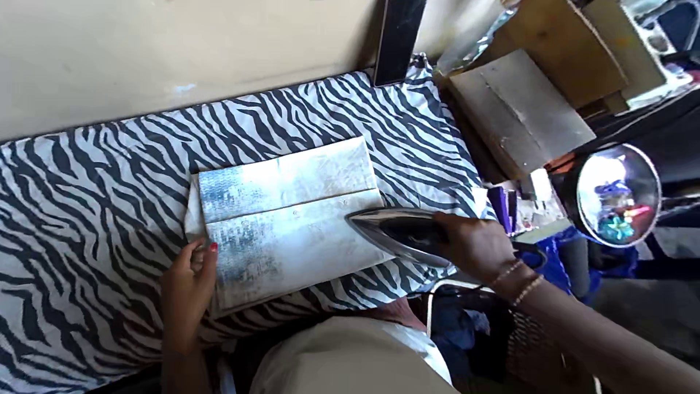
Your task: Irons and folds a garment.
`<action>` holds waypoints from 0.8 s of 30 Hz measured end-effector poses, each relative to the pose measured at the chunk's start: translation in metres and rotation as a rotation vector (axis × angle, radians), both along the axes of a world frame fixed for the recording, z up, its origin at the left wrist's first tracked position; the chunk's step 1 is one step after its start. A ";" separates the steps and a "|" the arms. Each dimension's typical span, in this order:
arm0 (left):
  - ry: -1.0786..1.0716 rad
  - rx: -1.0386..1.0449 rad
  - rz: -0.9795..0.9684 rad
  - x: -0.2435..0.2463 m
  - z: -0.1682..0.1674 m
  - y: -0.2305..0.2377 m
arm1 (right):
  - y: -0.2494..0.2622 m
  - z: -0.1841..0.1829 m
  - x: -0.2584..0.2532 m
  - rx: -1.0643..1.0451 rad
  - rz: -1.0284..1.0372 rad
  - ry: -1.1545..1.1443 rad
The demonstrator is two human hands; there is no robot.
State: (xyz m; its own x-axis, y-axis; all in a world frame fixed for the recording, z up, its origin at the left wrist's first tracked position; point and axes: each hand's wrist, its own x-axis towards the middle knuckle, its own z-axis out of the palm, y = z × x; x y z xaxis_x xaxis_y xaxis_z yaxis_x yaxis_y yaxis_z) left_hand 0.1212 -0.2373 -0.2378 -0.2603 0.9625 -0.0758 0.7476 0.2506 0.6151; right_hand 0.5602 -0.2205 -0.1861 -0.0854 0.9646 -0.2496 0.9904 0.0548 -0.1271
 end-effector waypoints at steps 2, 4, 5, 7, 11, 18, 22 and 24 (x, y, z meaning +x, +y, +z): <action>0.003 0.016 0.021 0.004 -0.001 0.007 | 0.002 -0.001 -0.029 0.008 0.102 0.061; 0.038 0.015 0.041 0.005 0.000 0.009 | -0.001 -0.009 -0.074 0.103 0.241 0.132; 0.052 -0.006 0.050 0.006 0.002 0.009 | -0.006 -0.014 -0.095 0.162 0.299 0.168; 0.069 -0.070 0.054 0.004 0.004 0.011 | -0.018 -0.019 -0.119 0.182 0.381 0.203; 0.090 -0.015 0.013 0.002 0.003 0.006 | -0.028 0.013 -0.087 -0.177 0.207 0.167; 0.296 0.208 -0.121 0.051 0.009 0.006 | 0.032 0.021 -0.068 -0.145 -0.436 0.130; 0.339 0.321 -0.516 0.072 -0.036 0.019 | 0.035 0.014 -0.094 -0.132 -0.400 0.127; 0.451 0.313 -0.456 0.048 -0.061 0.031 | 0.019 0.011 -0.091 -0.085 -0.349 0.079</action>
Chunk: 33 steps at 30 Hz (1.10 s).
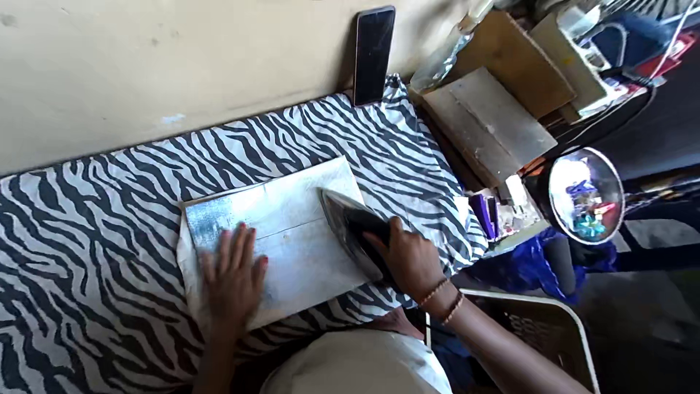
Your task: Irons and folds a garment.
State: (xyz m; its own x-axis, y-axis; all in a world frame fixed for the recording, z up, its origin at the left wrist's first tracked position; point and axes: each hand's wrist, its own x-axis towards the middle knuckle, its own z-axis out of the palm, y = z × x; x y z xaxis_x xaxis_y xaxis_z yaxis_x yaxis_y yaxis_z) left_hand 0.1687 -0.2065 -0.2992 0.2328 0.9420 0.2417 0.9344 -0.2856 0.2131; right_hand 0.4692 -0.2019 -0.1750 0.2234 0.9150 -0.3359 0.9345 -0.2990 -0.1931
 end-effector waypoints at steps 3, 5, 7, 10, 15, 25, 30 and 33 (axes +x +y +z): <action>0.004 0.002 0.076 -0.020 -0.010 0.004 | 0.018 0.004 0.010 -0.041 -0.033 -0.035; -0.063 0.003 0.061 -0.028 -0.011 0.001 | 0.045 0.001 0.028 0.004 0.022 -0.015; -0.220 0.025 0.062 -0.045 0.002 -0.009 | 0.050 -0.004 0.047 0.118 0.225 0.009; -0.369 0.088 0.202 -0.067 0.040 -0.032 | 0.026 -0.009 0.034 0.233 0.697 0.021; -0.403 0.206 0.176 -0.043 0.068 -0.022 | -0.003 -0.028 -0.041 0.326 0.868 0.084; -0.295 0.165 0.369 -0.094 0.081 -0.077 | 0.056 0.050 0.029 -0.192 0.717 -0.120; -0.329 0.097 0.343 -0.039 0.060 -0.083 | 0.147 0.022 -0.077 -0.122 0.942 -0.012; -0.302 0.109 0.275 -0.004 0.056 -0.077 | 0.168 0.012 -0.147 -0.027 1.006 0.054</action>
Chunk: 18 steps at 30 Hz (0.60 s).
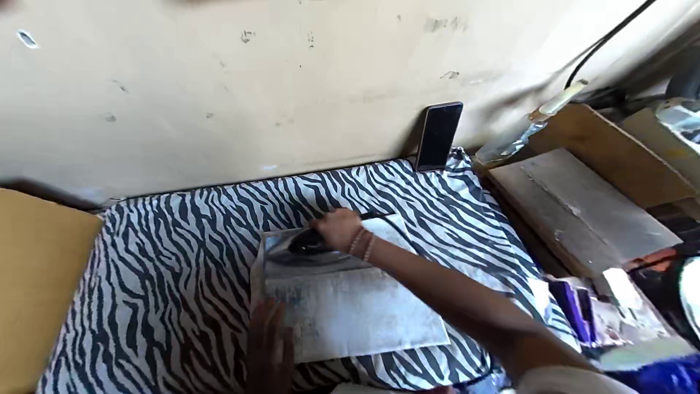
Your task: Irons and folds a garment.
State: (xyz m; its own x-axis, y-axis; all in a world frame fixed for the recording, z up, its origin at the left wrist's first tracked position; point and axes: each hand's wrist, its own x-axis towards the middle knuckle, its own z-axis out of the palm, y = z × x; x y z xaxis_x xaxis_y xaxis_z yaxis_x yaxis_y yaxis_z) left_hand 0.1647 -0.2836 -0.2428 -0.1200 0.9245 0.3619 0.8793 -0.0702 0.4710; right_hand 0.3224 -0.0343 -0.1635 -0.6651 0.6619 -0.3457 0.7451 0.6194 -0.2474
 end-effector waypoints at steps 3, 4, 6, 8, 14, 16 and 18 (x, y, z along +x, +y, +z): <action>-0.002 -0.027 -0.032 0.011 0.008 0.004 | -0.004 0.003 -0.016 -0.032 0.105 0.018; -0.020 -0.034 -0.026 0.009 0.010 0.005 | -0.004 0.005 -0.009 -0.041 0.111 0.000; -0.073 -0.073 0.026 -0.001 0.012 0.006 | -0.003 0.006 0.017 -0.057 0.037 -0.044; -0.101 -0.159 0.114 -0.019 0.014 0.018 | 0.000 0.006 0.056 -0.055 -0.055 -0.098; -0.023 -0.022 0.053 -0.025 0.027 0.071 | 0.019 -0.008 0.196 0.205 -0.650 -0.094; 0.066 0.026 -0.130 0.000 0.009 0.074 | 0.007 -0.017 0.228 0.490 -0.695 0.078; 0.205 -0.053 -0.199 0.002 -0.031 0.090 | -0.024 -0.018 0.216 0.609 -0.683 0.217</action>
State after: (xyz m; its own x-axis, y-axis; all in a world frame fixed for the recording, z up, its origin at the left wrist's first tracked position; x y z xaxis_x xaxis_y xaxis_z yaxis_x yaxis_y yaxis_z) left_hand 0.1669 -0.1936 -0.2736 0.1367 0.9408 0.3103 0.9279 -0.2313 0.2925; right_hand 0.5389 -0.0582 -0.1811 -0.0749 0.9586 0.2747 0.9706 0.1333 -0.2004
